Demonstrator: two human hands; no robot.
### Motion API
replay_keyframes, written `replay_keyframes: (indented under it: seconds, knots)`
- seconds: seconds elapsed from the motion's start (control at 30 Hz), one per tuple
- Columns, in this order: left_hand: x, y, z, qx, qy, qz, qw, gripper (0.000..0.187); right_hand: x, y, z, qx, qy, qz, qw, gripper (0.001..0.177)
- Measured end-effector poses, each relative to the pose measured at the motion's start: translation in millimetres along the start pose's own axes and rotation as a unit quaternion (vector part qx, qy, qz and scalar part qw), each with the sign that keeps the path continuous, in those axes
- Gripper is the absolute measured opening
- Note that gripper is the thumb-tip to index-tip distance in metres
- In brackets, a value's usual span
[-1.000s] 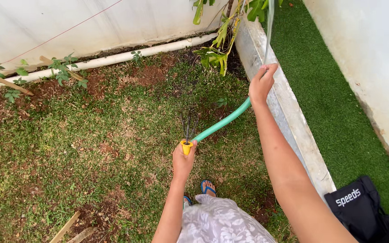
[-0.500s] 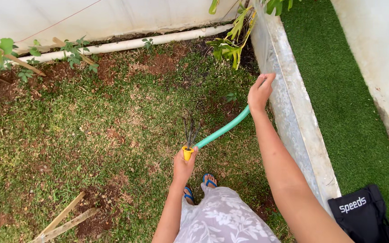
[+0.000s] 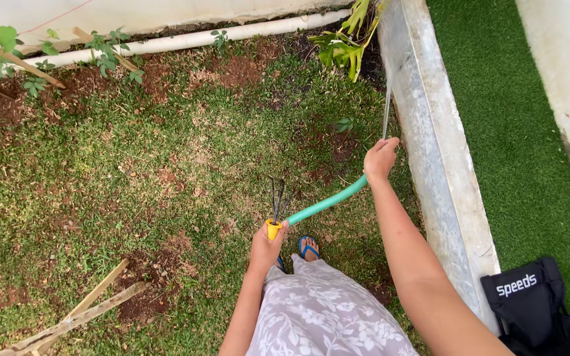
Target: The person waters several potted plants and a patch of grass using a green garden hose with a yellow nozzle. They move along a concrete border, directing water onto the soil of each plant and the lawn area.
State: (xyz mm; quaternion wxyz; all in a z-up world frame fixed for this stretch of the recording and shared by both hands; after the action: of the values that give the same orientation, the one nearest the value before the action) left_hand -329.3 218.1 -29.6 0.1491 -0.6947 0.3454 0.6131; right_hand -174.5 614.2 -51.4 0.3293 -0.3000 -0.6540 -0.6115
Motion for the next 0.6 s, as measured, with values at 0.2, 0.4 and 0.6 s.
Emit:
replay_keyframes:
  seconds: [0.2,0.4,0.6]
  knots:
    - [13,9,-21,-0.001,0.027,0.022,0.999,0.035,-13,-13,-11,-0.029,0.078,-0.038,0.996,0.014]
    - [12,13,-35,0.002,0.021,0.001,1.000,0.031,-19,-21,-26,0.022,0.025,-0.011,0.999,0.014]
    - [12,21,-49,0.004,0.022,-0.001,1.000,0.030,-13,-41,-44,0.115,0.027,0.022,0.993,0.017]
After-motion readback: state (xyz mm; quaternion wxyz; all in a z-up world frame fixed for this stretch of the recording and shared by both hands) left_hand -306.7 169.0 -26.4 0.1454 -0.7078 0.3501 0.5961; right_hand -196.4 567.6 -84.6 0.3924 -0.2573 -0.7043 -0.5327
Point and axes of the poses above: each hand's wrist, its own z-axis towards the middle knuckle, its own y-axis out of the back of the hand, x = y × z, the point moved 10 cm from there along z, towards the middle knuckle, and after that the axes turned 6 degrees about -z, right-handed, at the moved point
